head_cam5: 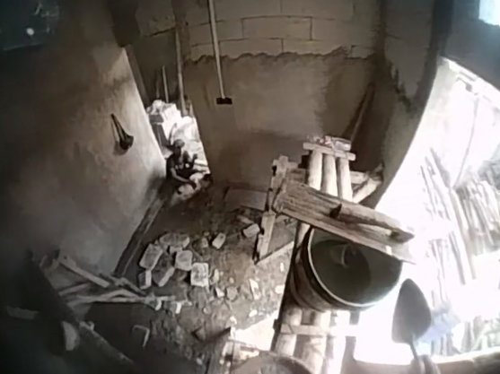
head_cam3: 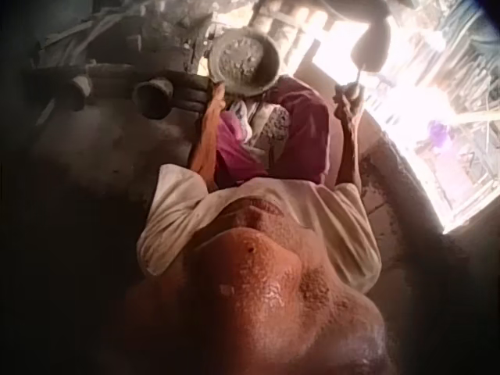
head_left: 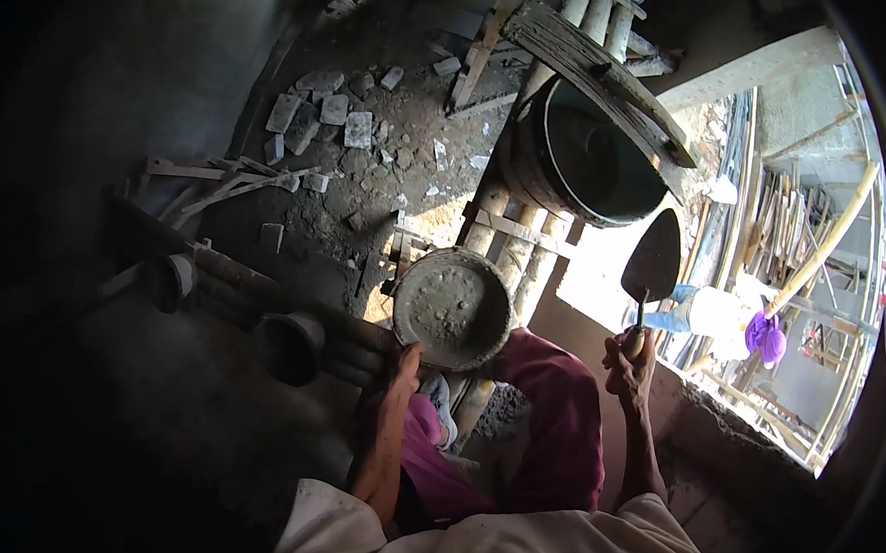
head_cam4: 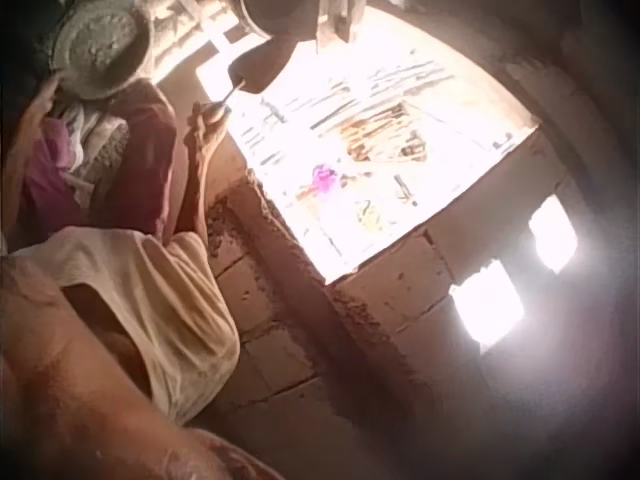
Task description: The person transfers mortar into a bucket using a trowel, pours water into the bucket, mixes the mixture with the trowel, and applies the mortar onto the wall using the trowel.
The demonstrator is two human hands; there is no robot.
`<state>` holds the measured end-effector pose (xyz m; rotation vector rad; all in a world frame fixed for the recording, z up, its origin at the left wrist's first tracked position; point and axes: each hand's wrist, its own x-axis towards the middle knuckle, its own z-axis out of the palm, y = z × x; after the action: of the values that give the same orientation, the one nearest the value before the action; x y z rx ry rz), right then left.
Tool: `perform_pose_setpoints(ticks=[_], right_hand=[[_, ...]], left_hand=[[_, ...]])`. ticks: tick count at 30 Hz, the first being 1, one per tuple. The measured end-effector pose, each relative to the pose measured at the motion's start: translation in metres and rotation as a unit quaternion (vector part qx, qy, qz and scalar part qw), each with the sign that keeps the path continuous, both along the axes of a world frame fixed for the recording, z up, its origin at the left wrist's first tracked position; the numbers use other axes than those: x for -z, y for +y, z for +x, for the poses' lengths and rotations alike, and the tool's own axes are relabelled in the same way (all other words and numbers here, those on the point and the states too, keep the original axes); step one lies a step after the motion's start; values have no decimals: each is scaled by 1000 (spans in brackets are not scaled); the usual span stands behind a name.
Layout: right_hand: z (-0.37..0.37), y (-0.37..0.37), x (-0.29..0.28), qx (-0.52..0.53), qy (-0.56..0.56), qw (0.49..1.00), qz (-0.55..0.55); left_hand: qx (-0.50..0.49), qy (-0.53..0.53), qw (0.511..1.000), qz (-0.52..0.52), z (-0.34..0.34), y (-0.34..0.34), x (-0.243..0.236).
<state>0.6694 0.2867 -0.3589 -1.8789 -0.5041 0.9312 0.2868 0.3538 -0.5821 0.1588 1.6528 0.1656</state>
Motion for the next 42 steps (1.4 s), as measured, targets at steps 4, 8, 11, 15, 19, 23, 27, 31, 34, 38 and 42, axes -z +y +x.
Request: perform_pose_setpoints(ticks=[4,8,11,15,19,23,27,31,34,38,42], right_hand=[[-8,-8,-74,-73,28,992,-101],[-40,-8,-146,-219,-40,973,-63],[-59,-1,-214,-242,-26,970,-19],[-96,19,-267,-407,-55,910,-66],[-162,71,-329,-584,-129,799,54],[-243,79,-402,-775,-223,591,7],[-301,93,-432,-771,-380,473,194],[-342,93,-436,-797,-473,346,148],[-329,87,-382,-792,-480,303,223],[-334,87,-350,-857,-328,358,174],[-326,56,-276,-913,-137,319,215]], left_hand=[[-72,-19,996,-50,-54,-42,-125],[74,13,971,228,-145,-142,-260],[247,177,873,382,-151,-173,-385],[246,302,827,405,-182,-230,-469],[27,311,896,316,-161,-248,-497],[-255,199,921,216,-166,-266,-523],[-377,79,909,159,-182,-247,-535],[-313,281,841,340,-165,-250,-559],[-426,211,826,304,-147,-230,-602],[-386,230,834,321,-126,-240,-611],[-390,178,856,289,-107,-301,-589]])
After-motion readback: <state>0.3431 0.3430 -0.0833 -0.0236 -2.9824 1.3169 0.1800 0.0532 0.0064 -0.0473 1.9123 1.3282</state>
